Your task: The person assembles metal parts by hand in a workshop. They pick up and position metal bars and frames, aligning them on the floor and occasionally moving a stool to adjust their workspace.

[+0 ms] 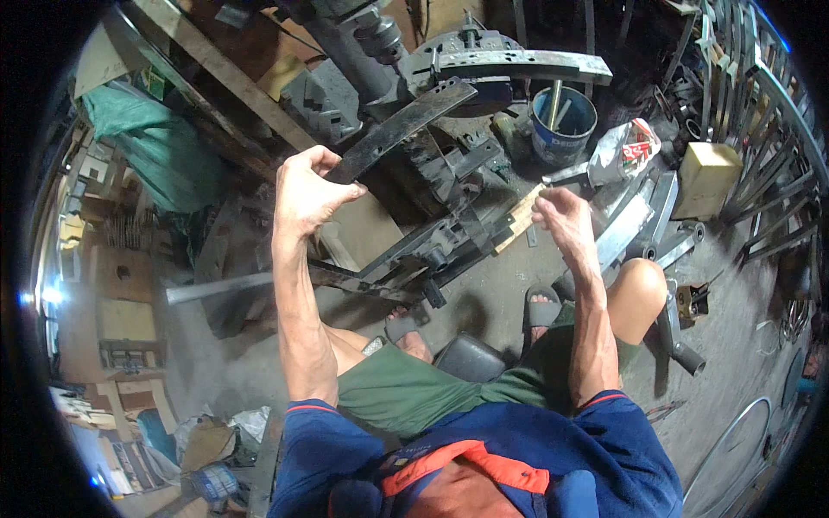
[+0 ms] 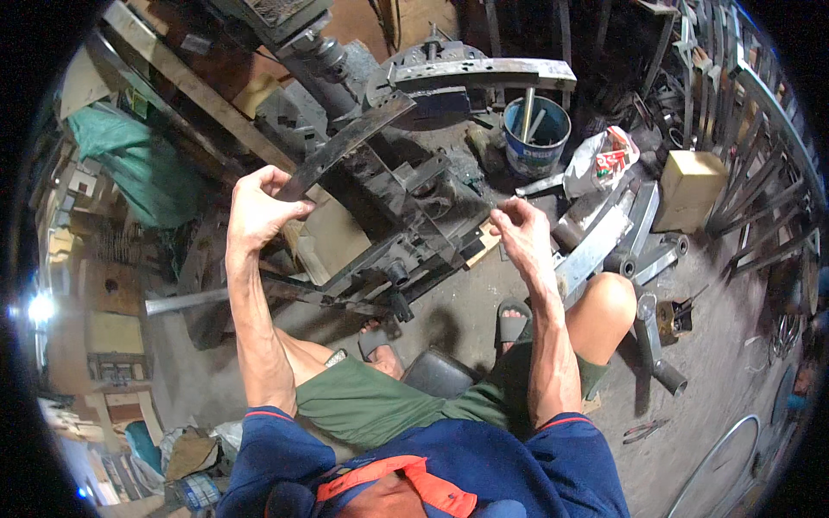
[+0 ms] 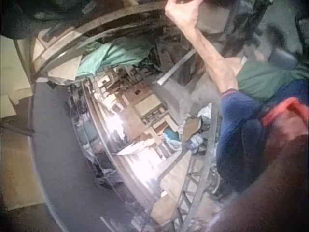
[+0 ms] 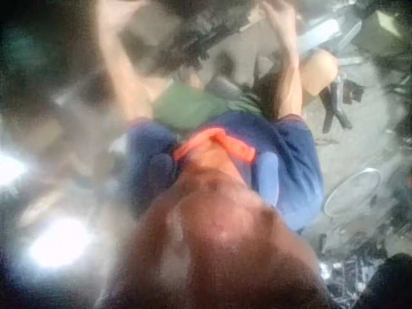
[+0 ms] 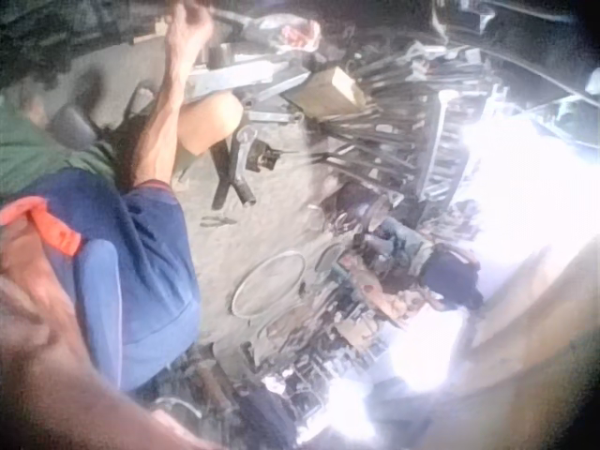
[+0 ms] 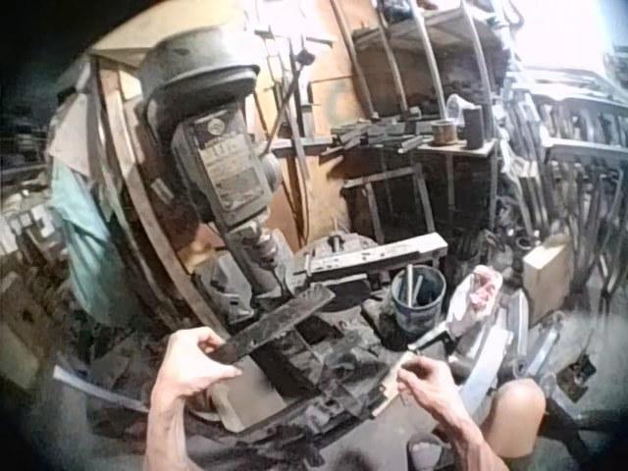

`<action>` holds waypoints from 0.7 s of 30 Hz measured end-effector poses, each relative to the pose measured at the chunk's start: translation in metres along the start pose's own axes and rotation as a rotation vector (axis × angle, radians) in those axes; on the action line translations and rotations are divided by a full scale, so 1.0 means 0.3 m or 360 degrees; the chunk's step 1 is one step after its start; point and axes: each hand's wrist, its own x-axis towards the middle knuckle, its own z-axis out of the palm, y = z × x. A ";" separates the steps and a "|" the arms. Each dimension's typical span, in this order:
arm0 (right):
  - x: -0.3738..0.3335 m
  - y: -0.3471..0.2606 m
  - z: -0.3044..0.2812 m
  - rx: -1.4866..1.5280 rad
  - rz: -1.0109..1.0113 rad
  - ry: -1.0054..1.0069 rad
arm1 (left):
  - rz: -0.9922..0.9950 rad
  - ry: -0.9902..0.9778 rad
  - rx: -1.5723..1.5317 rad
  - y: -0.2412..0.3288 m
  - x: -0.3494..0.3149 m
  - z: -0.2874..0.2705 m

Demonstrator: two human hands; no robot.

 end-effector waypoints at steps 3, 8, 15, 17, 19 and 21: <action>0.000 0.018 0.018 -0.0020 0.0018 0.0004 | 0.0012 0.0050 0.0012 -0.061 0.033 -0.002; 0.005 0.030 0.036 -0.0082 -0.0024 0.0063 | -0.0135 -0.0017 -0.0065 -0.053 0.062 -0.017; 0.033 0.037 0.069 -0.0164 -0.0040 0.0020 | -0.0122 -0.0065 -0.0177 -0.102 0.075 -0.041; 0.039 0.028 0.085 -0.0223 -0.0045 0.0011 | -0.0078 -0.0054 -0.0178 -0.136 0.075 -0.037; 0.041 0.035 0.093 -0.0210 -0.0024 0.0009 | -0.0092 -0.0051 -0.0193 -0.152 0.067 -0.034; 0.039 0.035 0.103 -0.0172 -0.0048 -0.0013 | -0.0083 -0.0025 -0.0124 -0.155 0.063 -0.044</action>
